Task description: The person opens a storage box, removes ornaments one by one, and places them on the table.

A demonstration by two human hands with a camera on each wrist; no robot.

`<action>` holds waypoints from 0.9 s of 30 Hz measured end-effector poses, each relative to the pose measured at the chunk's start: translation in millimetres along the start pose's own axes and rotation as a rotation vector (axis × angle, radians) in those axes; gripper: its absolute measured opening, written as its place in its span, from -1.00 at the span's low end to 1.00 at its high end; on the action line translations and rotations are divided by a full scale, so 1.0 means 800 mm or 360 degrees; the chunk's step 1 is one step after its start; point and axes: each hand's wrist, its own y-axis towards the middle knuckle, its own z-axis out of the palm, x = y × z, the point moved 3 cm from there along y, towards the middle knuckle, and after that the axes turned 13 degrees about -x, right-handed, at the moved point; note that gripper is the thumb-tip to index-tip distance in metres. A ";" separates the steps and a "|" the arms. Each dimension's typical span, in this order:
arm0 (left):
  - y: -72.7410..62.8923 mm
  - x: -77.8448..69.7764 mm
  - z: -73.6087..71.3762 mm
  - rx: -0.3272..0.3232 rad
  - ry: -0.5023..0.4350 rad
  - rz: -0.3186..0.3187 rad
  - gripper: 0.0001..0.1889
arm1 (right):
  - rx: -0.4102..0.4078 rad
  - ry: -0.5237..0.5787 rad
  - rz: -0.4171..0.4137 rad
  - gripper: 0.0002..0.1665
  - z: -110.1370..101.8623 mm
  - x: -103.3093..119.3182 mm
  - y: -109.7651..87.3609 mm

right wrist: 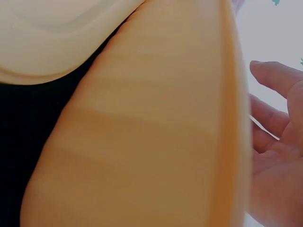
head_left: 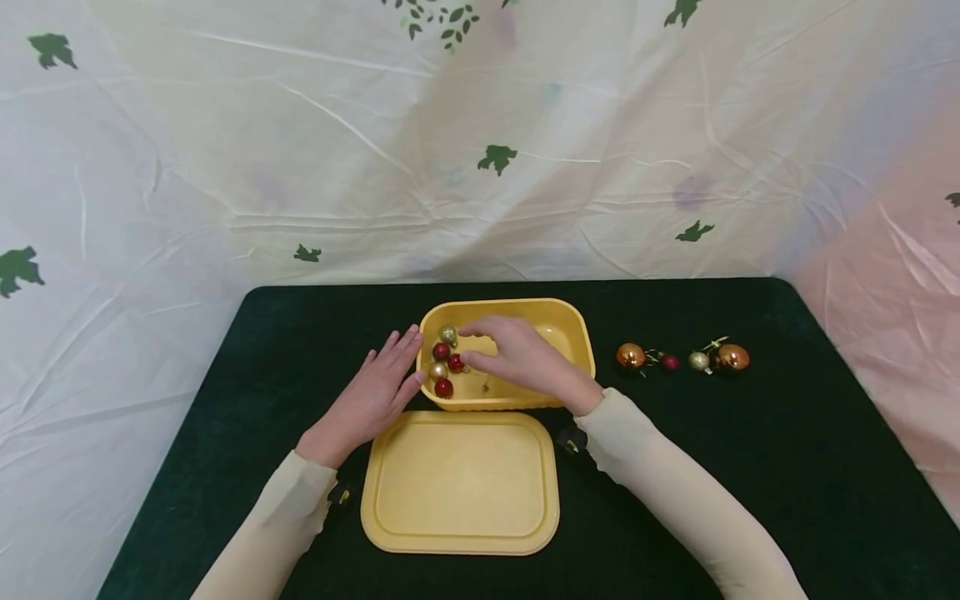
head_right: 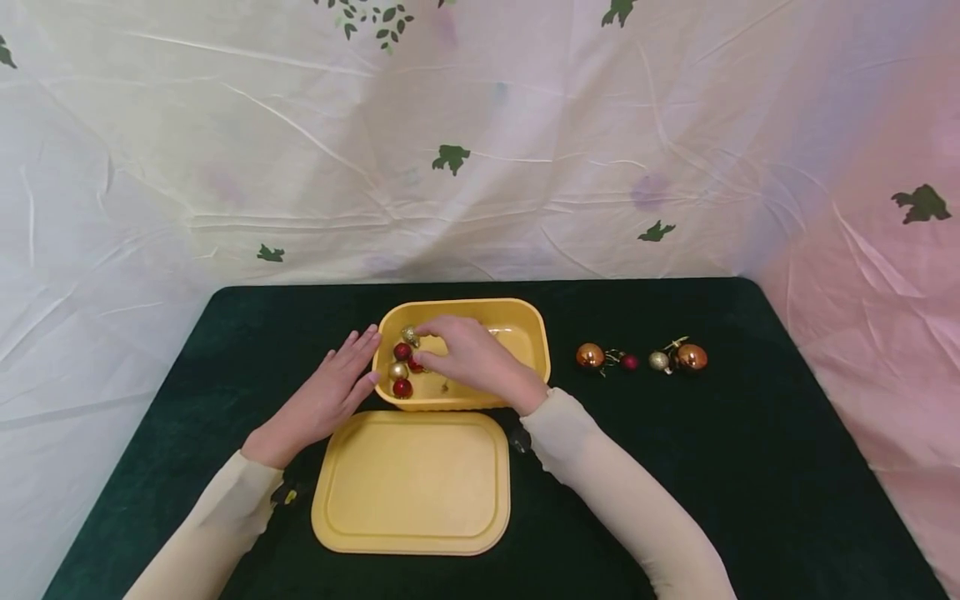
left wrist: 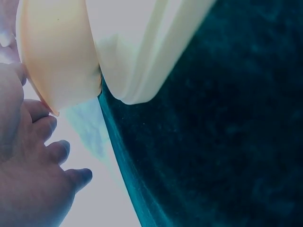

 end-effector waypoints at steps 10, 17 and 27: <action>-0.002 0.001 0.001 -0.0004 0.0020 -0.0004 -0.31 | 0.0153 0.0022 0.0059 -0.49 0.023 -0.009 0.007; -0.001 0.001 0.002 -0.0007 0.0016 -0.0008 -0.31 | 0.0168 -0.0037 0.0084 -0.51 0.031 -0.012 0.011; 0.000 0.000 0.001 0.0018 0.0012 -0.0017 -0.30 | 0.0273 -0.0045 0.0122 -0.54 0.041 -0.014 0.021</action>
